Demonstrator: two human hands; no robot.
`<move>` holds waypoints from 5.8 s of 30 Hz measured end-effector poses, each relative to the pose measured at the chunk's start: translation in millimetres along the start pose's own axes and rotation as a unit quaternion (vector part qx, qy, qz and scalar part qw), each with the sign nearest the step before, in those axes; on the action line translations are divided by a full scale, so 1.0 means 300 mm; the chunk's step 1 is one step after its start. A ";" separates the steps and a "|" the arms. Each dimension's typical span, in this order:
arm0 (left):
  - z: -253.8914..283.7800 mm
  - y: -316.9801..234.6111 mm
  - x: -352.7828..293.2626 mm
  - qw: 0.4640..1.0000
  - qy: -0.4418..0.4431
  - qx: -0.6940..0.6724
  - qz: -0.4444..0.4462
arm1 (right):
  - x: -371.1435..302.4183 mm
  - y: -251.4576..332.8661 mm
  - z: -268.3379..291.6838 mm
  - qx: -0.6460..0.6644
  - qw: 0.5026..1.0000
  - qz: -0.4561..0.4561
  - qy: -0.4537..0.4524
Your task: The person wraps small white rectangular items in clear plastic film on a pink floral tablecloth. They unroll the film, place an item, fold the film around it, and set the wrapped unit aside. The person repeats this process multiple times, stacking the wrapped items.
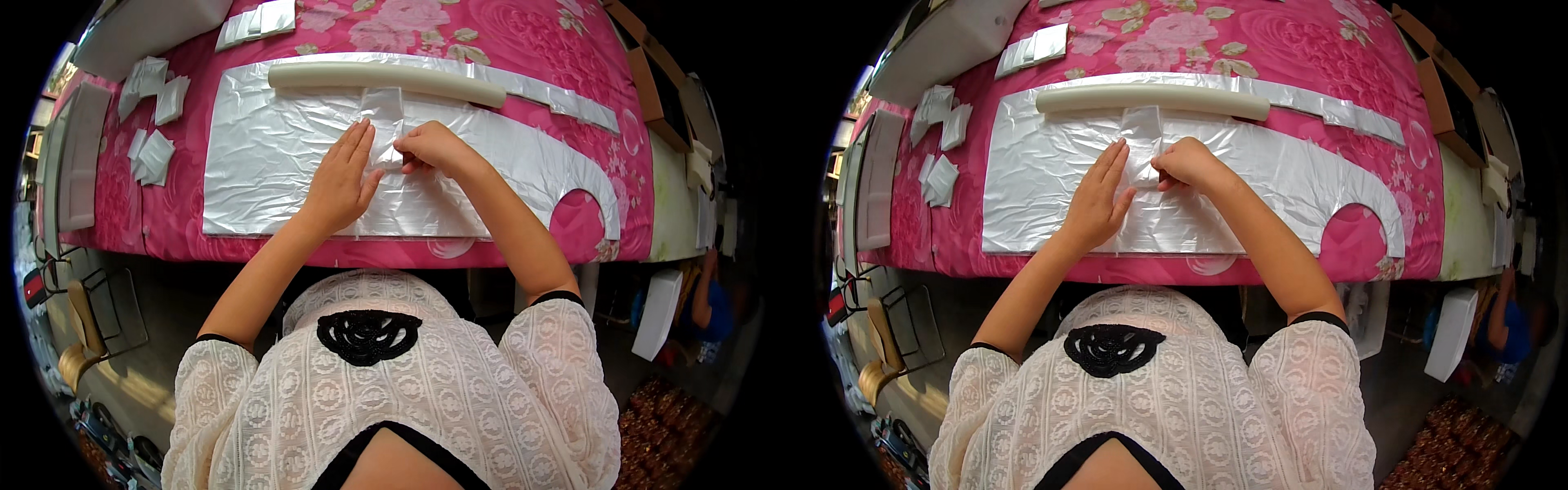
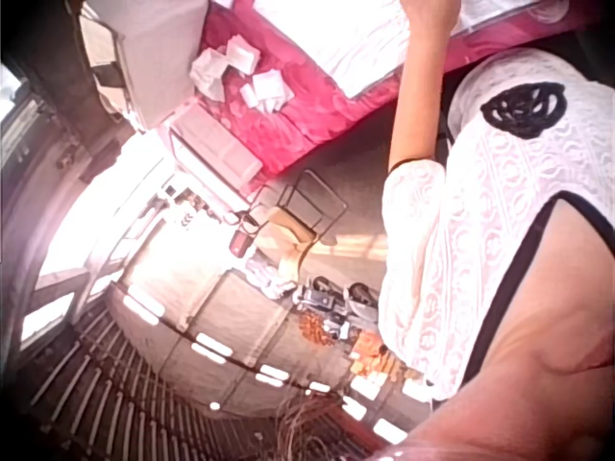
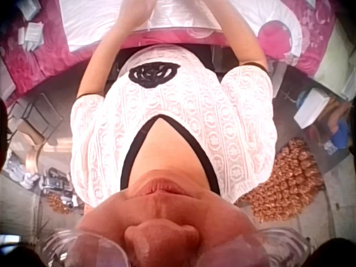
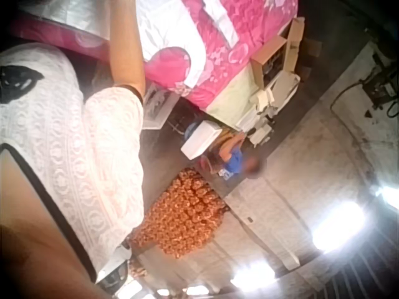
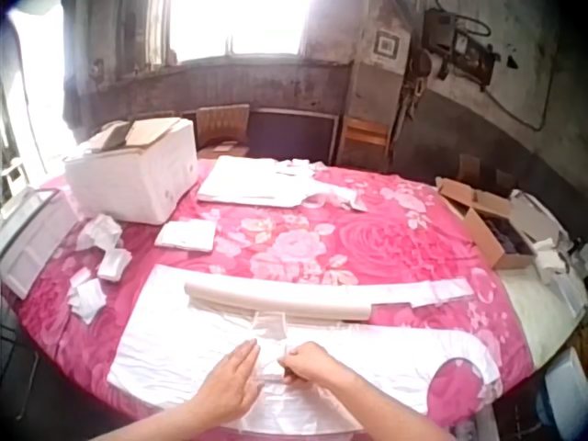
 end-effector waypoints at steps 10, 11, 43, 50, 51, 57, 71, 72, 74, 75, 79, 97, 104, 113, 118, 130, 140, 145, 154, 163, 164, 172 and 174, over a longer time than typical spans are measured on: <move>-0.066 -0.008 -0.010 0.988 0.101 0.116 -0.022 | -0.203 0.157 -0.042 -0.407 0.757 0.389 -0.333; -0.055 -0.009 0.001 0.989 0.096 0.105 -0.031 | -0.220 0.165 -0.062 -0.438 0.695 0.469 -0.326; 0.005 0.165 0.024 0.917 0.008 -0.201 0.344 | -0.090 0.008 -0.002 -0.090 0.986 0.074 -0.120; 0.048 0.021 0.037 0.994 -0.065 0.089 -0.003 | -0.049 -0.018 -0.009 -0.024 0.994 0.041 -0.095; 0.017 0.006 0.039 0.994 -0.034 0.098 -0.023 | -0.050 -0.014 -0.010 -0.034 0.993 0.046 -0.099; -0.128 0.000 0.035 0.988 0.088 0.129 -0.009 | -0.069 -0.006 0.000 -0.073 0.983 0.095 -0.137; 0.099 0.041 -0.187 0.933 0.060 -0.266 0.234 | -0.097 0.203 -0.123 -0.427 0.732 0.456 -0.272; 0.087 0.083 -0.268 0.883 0.090 -0.350 0.300 | -0.052 0.182 -0.167 -0.438 0.760 0.421 -0.232; 0.086 0.110 -0.427 0.754 0.138 -0.471 0.437 | -0.083 0.184 -0.259 -0.423 0.782 0.404 -0.215; 0.097 0.100 -0.486 0.687 0.152 -0.508 0.497 | -0.088 0.169 -0.314 -0.404 0.804 0.393 -0.190; 0.073 0.130 -0.679 0.587 0.031 -0.584 0.560 | -0.176 0.166 -0.575 -0.324 0.853 0.407 -0.045; 0.348 0.352 0.091 0.812 -0.184 -0.497 0.245 | -0.089 0.206 -0.228 0.147 0.969 0.198 -0.022; 0.550 0.796 0.530 0.938 -0.242 -0.134 0.208 | -0.116 0.080 -0.244 0.142 0.971 0.183 0.055; 0.569 0.679 0.547 0.969 -0.194 0.113 0.099 | -0.197 0.193 0.016 -0.188 0.858 0.399 -0.262; 0.560 0.384 0.348 0.985 -0.166 0.018 0.032 | -0.090 0.148 0.296 -0.412 0.758 0.296 -0.410; -0.075 -0.088 -0.007 0.989 0.071 -0.126 0.019 | -0.371 -0.090 -0.033 -0.292 0.877 0.305 -0.230; -0.229 -0.307 -0.024 0.994 0.092 -0.049 -0.015 | -0.615 -0.706 0.793 -0.378 0.662 0.010 -0.647; -0.251 -0.357 -0.031 0.993 0.107 -0.047 -0.011 | -0.687 -0.581 0.719 -0.353 0.640 0.097 -0.675; -0.211 -0.155 -0.005 0.658 0.153 -0.625 0.391 | -0.637 0.049 -0.066 -0.124 0.827 0.464 -0.291; 0.473 0.483 -0.197 0.890 0.130 -0.163 0.406 | -0.659 -0.106 -0.067 -0.268 0.861 0.239 -0.360; 0.509 0.479 -0.186 0.916 0.127 -0.103 0.366 | -0.640 -0.139 -0.077 -0.291 0.883 0.168 -0.328; 0.373 -0.022 0.103 0.995 -0.034 0.083 -0.032 | -0.577 -0.255 -0.150 -0.191 0.968 0.045 -0.154; 0.251 -0.126 0.143 0.995 -0.054 0.006 -0.085 | -0.593 -0.274 -0.139 -0.157 0.974 0.033 -0.157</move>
Point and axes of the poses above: each hand's wrist, its own x-axis towards the middle knuckle, its own z-axis out of the back of the hand, y = z × x, the point moved 7 cm from there along x, towards the middle knuckle, and after that the axes turned 8 degrees about -x, right-handed, at the moved point
